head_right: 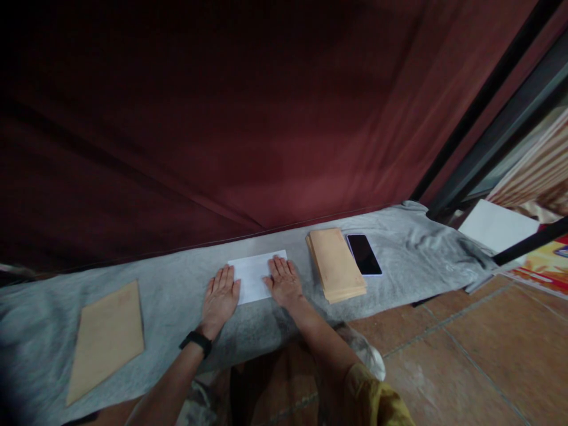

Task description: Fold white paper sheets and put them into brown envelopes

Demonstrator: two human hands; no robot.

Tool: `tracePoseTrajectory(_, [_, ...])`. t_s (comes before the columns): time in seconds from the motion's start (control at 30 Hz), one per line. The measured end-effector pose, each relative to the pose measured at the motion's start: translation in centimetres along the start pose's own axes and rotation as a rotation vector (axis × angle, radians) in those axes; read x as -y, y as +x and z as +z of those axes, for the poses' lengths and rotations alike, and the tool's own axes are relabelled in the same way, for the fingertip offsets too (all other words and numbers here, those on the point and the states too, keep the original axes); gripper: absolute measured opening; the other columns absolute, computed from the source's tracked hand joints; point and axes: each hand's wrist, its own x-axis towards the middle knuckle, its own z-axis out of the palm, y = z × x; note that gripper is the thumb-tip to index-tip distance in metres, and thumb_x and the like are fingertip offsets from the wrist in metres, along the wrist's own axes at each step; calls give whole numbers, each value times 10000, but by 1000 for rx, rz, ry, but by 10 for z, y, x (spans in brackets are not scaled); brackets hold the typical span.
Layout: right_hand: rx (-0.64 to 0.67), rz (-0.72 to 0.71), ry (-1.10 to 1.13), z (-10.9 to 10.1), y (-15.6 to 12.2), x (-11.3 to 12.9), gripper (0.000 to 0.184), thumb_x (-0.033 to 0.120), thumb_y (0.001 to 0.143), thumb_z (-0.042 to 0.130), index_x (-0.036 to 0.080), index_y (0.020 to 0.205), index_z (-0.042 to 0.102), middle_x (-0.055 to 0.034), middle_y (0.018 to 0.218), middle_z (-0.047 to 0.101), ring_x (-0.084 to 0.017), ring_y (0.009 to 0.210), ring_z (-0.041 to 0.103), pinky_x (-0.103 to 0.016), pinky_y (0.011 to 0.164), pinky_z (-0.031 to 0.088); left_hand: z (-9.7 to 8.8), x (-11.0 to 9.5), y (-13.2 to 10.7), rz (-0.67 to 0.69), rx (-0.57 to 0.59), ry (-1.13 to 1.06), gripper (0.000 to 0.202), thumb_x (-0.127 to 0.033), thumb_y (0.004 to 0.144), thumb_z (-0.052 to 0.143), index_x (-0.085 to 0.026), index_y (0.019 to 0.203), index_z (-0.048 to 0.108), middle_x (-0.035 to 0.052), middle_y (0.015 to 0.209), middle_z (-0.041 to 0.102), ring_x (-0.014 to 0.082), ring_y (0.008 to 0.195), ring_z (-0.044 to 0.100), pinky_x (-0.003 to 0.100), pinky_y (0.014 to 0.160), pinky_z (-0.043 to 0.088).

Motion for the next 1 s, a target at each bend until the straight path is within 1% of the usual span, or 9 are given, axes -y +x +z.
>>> tracePoseTrajectory(0.23, [7,48,-29,-9,-3,-17,614,498,1026,393,145,1529,384,-118,1588,350,-282,1448,368,-463,1194,241,0,3,0,19,-12,5,602,-369,1009,263,-62,1515,375,155,1555,426,278,1466,353,461,1219,245])
tracePoseTrajectory(0.37, [9,53,-40,-9,-4,-21,601,495,1026,393,164,1528,390,-112,1586,359,-284,1443,375,-471,1188,249,-5,1,-1,0,-34,-11,588,-355,1004,284,-51,1491,411,187,1536,443,305,1464,353,515,1214,240])
tracePoseTrajectory(0.43, [7,51,-40,-8,-4,-21,602,494,1026,393,161,1528,390,-114,1587,357,-288,1443,373,-476,1188,248,-11,-10,-2,11,-74,-28,593,-354,1009,277,-25,1486,403,216,1550,409,320,1479,320,539,1212,235])
tracePoseTrajectory(0.5, [1,51,-38,-7,-4,-21,598,488,1027,393,157,1525,394,-113,1588,356,-290,1443,373,-476,1189,243,-15,-29,-4,94,-100,-63,599,-353,1018,263,-23,1509,354,215,1581,354,306,1502,268,523,1217,239])
tracePoseTrajectory(0.6, [-17,43,-34,-7,-4,-21,586,475,1028,396,159,1521,401,-115,1581,371,-288,1442,374,-472,1186,245,-14,-59,-10,228,-56,-142,606,-376,1023,280,-84,1553,274,169,1608,324,267,1506,269,488,1216,273])
tracePoseTrajectory(0.7, [-24,30,-41,-8,-5,-21,583,465,1027,400,154,1520,401,-127,1569,392,-290,1437,379,-478,1177,255,-7,-74,-18,229,-14,-142,611,-407,1020,287,-100,1548,292,166,1586,372,264,1496,294,491,1208,287])
tracePoseTrajectory(0.8, [-16,27,-46,-9,-5,-21,591,472,1027,394,148,1522,397,-126,1569,392,-294,1437,377,-479,1176,257,-3,-68,-26,201,6,-99,641,-465,1012,303,-88,1530,334,178,1576,386,273,1490,309,484,1206,288])
tracePoseTrajectory(0.9, [-10,35,-38,-8,-4,-21,594,481,1029,379,152,1524,394,-119,1574,384,-293,1441,372,-480,1181,250,-6,-51,-35,201,15,-65,677,-502,1008,299,-63,1521,346,195,1574,379,282,1485,319,471,1198,308])
tracePoseTrajectory(1.0, [-6,38,-25,-8,-4,-21,600,488,1026,381,157,1527,390,-123,1578,372,-289,1439,377,-483,1185,247,-11,-31,-47,186,11,-43,685,-520,1007,288,-77,1526,344,189,1570,389,284,1477,336,469,1190,325])
